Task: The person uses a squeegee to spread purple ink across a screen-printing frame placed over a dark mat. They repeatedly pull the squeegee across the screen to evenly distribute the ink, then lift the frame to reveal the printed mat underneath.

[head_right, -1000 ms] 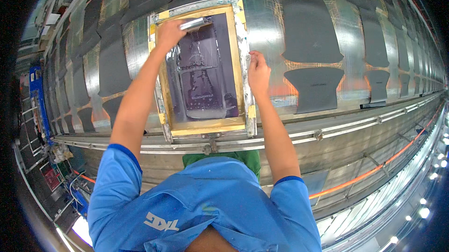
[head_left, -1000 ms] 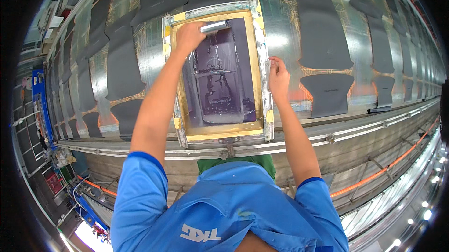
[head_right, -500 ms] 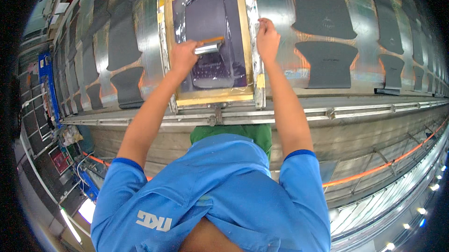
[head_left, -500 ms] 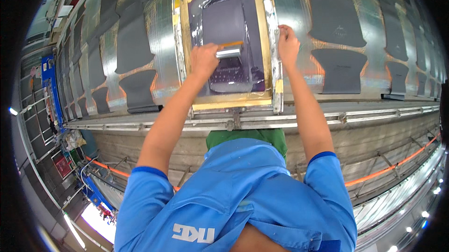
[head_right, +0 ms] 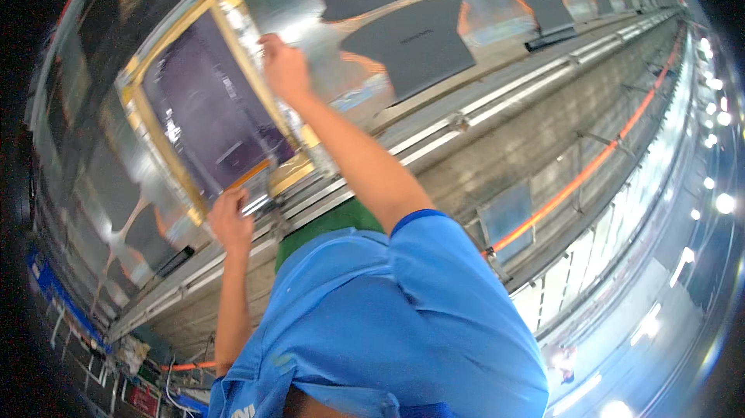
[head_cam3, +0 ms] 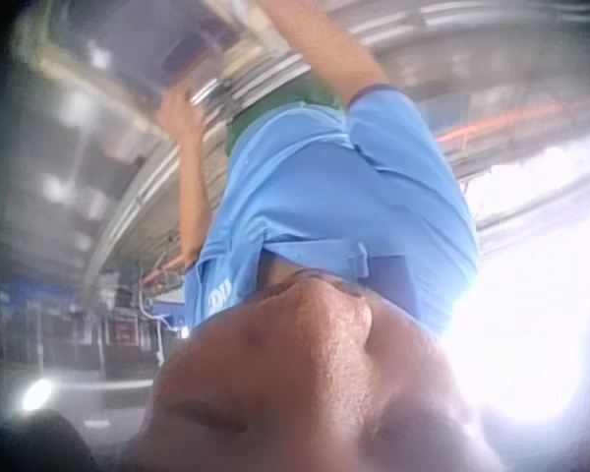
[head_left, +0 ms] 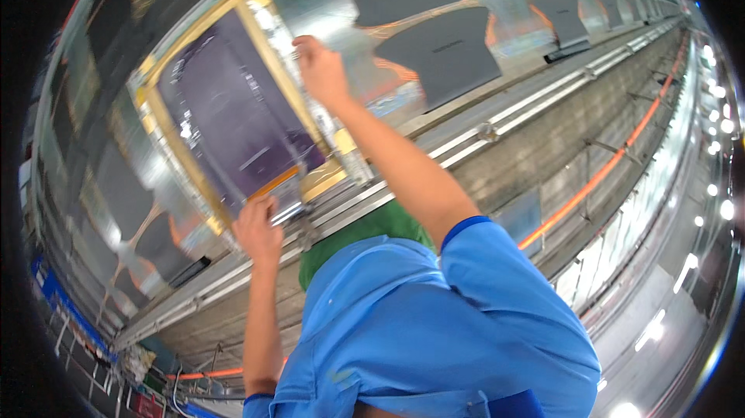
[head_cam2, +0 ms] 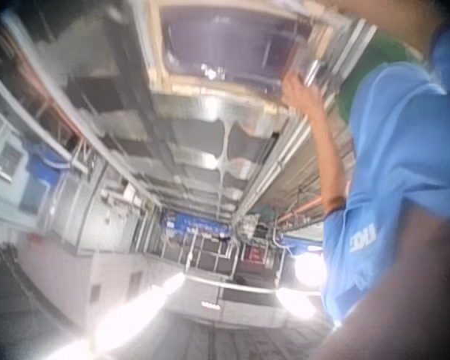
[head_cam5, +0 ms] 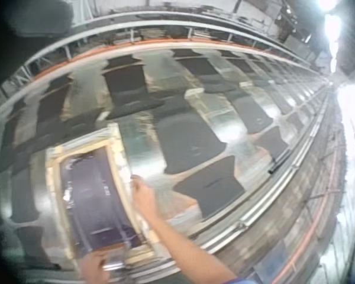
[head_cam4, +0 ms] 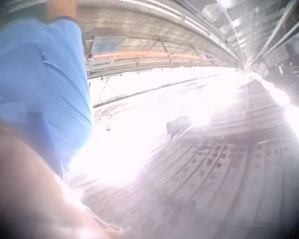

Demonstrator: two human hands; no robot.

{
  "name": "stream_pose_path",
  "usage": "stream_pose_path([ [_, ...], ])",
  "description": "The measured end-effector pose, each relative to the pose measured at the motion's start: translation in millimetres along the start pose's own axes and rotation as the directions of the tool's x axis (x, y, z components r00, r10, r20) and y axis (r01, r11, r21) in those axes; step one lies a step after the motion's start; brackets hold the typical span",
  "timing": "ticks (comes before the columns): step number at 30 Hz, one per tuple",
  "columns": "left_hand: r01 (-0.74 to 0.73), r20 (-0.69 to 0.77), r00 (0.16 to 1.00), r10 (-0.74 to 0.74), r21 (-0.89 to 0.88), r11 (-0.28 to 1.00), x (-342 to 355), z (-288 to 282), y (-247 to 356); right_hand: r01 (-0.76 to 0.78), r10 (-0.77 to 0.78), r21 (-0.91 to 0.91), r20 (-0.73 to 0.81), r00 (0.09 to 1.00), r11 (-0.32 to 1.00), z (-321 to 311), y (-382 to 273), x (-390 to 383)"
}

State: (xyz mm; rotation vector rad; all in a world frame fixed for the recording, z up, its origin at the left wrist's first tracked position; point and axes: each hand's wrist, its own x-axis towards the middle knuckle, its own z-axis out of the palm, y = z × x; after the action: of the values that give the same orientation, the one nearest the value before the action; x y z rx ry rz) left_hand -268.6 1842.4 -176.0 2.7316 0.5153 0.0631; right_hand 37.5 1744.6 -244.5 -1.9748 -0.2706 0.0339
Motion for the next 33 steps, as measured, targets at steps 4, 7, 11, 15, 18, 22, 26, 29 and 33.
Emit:
stream_pose_path([
  [4, -0.04, 0.092, 0.995, 0.039, 0.007, 0.999, 30, -21, 5, -0.148, 0.141, 0.146, 0.055, 0.988, 0.978, -21, -17, -1],
  [7, -0.044, 0.157, 0.987, 0.04, 0.024, 0.999, 35, -36, 10, -0.142, 0.133, 0.237, 0.054, 0.99, 0.961, -21, -24, -7],
  [11, -0.064, 0.189, 0.981, 0.052, 0.059, 0.996, 42, -53, 4, -0.286, 0.218, 0.414, 0.204, 0.954, 0.864, -32, -42, -10],
  [15, -0.031, 0.267, 0.963, 0.016, 0.051, 0.998, 42, -65, 0, -0.4, 0.243, 0.511, 0.347, 0.906, 0.761, -42, -47, -11],
  [18, -0.108, 0.28, 0.957, 0.075, 0.102, 0.989, 41, -74, -3, -0.329, 0.193, 0.522, 0.299, 0.935, 0.787, -32, -51, -16],
  [22, -0.13, 0.355, 0.933, 0.06, 0.177, 0.976, 41, -86, -10, -0.374, 0.223, 0.547, 0.323, 0.92, 0.749, -35, -59, -20],
  [26, -0.188, 0.33, 0.936, 0.12, 0.184, 0.965, 46, -81, -5, -0.326, 0.205, 0.582, 0.266, 0.942, 0.745, -37, -60, -19],
  [29, -0.19, 0.337, 0.935, 0.112, 0.21, 0.959, 41, -80, -7, -0.293, 0.198, 0.601, 0.22, 0.955, 0.743, -33, -60, -20],
  [33, -0.264, 0.33, 0.925, 0.191, 0.195, 0.945, 32, -91, -14, -0.347, 0.229, 0.584, 0.269, 0.936, 0.734, -36, -69, -26],
])
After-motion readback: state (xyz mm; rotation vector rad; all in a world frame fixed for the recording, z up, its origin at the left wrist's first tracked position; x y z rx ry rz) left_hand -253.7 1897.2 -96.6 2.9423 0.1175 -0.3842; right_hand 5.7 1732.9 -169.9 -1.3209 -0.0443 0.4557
